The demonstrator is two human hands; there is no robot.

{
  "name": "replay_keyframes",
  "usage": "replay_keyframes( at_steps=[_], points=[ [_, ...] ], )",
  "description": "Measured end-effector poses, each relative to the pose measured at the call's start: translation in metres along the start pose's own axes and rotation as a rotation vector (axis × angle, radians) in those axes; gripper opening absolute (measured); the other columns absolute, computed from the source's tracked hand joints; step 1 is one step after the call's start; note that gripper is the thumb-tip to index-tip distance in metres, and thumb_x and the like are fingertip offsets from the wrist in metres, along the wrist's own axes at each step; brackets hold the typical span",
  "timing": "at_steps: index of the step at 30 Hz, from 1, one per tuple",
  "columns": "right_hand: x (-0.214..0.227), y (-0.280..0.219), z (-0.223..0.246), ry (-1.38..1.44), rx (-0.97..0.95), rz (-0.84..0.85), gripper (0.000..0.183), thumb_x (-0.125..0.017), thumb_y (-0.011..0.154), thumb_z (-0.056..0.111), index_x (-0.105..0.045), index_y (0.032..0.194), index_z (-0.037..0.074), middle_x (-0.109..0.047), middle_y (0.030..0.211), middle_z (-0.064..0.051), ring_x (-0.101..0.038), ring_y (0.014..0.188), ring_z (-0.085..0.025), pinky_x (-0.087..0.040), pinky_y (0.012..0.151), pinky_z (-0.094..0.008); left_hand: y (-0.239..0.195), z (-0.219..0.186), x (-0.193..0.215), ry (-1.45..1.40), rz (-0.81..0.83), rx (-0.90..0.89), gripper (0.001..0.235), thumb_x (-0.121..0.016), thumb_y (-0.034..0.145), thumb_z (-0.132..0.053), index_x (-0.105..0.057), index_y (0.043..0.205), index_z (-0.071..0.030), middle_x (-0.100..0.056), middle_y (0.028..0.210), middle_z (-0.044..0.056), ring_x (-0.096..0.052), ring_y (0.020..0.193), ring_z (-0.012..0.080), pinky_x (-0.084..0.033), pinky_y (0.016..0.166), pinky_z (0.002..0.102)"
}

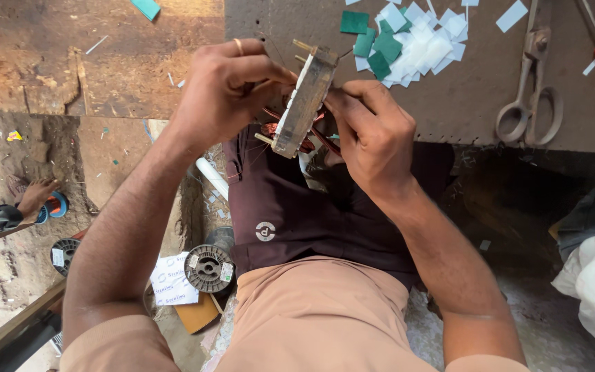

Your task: The person places copper wire coils into the slots of a metal motor stator, inserting white and green plastic strips as insulators and securing components with tape.

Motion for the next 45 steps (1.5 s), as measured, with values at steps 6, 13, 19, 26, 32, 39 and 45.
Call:
replay_keyframes(
  at_steps=[6, 13, 19, 26, 32, 39, 45],
  points=[
    [0.0, -0.003, 0.001, -0.027, 0.014, 0.029, 0.02, -0.078, 0.097, -0.006, -0.074, 0.115, 0.0, -0.064, 0.104, -0.009, -0.069, 0.082, -0.022, -0.056, 0.069, -0.035, 0.003, -0.005, -0.002, 0.218, -0.034, -0.121, 0.013, -0.088, 0.091, -0.014, -0.081, 0.102, -0.01, -0.07, 0.091, 0.002, -0.066, 0.087, 0.0203, -0.058, 0.071, 0.036],
    [-0.002, 0.001, -0.001, -0.04, 0.055, -0.026, 0.017, -0.08, 0.095, -0.006, -0.076, 0.111, 0.0, -0.062, 0.092, -0.006, -0.065, 0.074, -0.022, -0.052, 0.063, -0.036, -0.002, 0.006, -0.005, 0.127, -0.03, -0.063, 0.009, -0.081, 0.101, -0.005, -0.077, 0.107, -0.01, -0.071, 0.103, 0.003, -0.074, 0.094, 0.0147, -0.064, 0.078, 0.03],
    [0.002, 0.002, 0.0, -0.048, 0.025, 0.008, 0.017, -0.079, 0.094, -0.007, -0.074, 0.109, -0.001, -0.061, 0.096, -0.009, -0.066, 0.077, -0.023, -0.053, 0.066, -0.036, -0.002, 0.003, -0.006, 0.091, -0.035, -0.104, 0.01, -0.083, 0.097, -0.006, -0.077, 0.105, -0.008, -0.073, 0.1, 0.007, -0.074, 0.087, 0.0173, -0.062, 0.074, 0.029],
    [-0.003, 0.003, 0.0, 0.012, -0.013, -0.05, 0.017, -0.082, 0.094, -0.007, -0.074, 0.107, 0.0, -0.06, 0.094, -0.007, -0.066, 0.074, -0.023, -0.052, 0.064, -0.037, 0.012, -0.003, -0.002, 0.093, 0.008, 0.058, 0.009, -0.078, 0.101, -0.003, -0.075, 0.108, -0.008, -0.074, 0.102, 0.006, -0.077, 0.092, 0.0166, -0.065, 0.083, 0.029],
    [0.001, 0.001, -0.004, -0.008, -0.021, 0.042, 0.02, -0.079, 0.089, -0.009, -0.074, 0.107, -0.001, -0.06, 0.098, -0.009, -0.066, 0.078, -0.026, -0.054, 0.068, -0.039, 0.027, -0.019, 0.004, 0.207, 0.072, -0.095, 0.049, -0.075, 0.085, 0.002, -0.07, 0.132, -0.009, -0.072, 0.121, 0.012, -0.065, 0.108, 0.0267, -0.058, 0.094, 0.04],
    [0.033, -0.023, -0.01, 0.04, -0.191, 0.012, 0.017, -0.082, 0.09, -0.006, -0.078, 0.106, 0.001, -0.065, 0.093, -0.01, -0.067, 0.078, -0.021, -0.053, 0.068, -0.034, 0.03, -0.008, 0.0, -0.02, 0.253, 0.159, 0.045, -0.076, 0.094, -0.004, -0.069, 0.136, -0.018, -0.071, 0.117, 0.007, -0.063, 0.108, 0.0228, -0.06, 0.093, 0.039],
    [0.035, -0.031, -0.009, 0.09, -0.257, -0.013, 0.016, -0.081, 0.092, -0.007, -0.076, 0.106, 0.0, -0.063, 0.091, -0.01, -0.067, 0.076, -0.02, -0.052, 0.067, -0.032, 0.021, -0.003, -0.001, 0.014, 0.063, 0.038, 0.029, -0.075, 0.097, -0.003, -0.069, 0.125, -0.01, -0.069, 0.117, 0.008, -0.072, 0.098, 0.0169, -0.063, 0.081, 0.031]
  ],
)
Point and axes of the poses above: each hand's wrist, its own y-axis towards the middle knuckle, its own x-axis out of the back of the hand, z = x × y, the point moved 2 cm from there along y, towards the middle knuckle
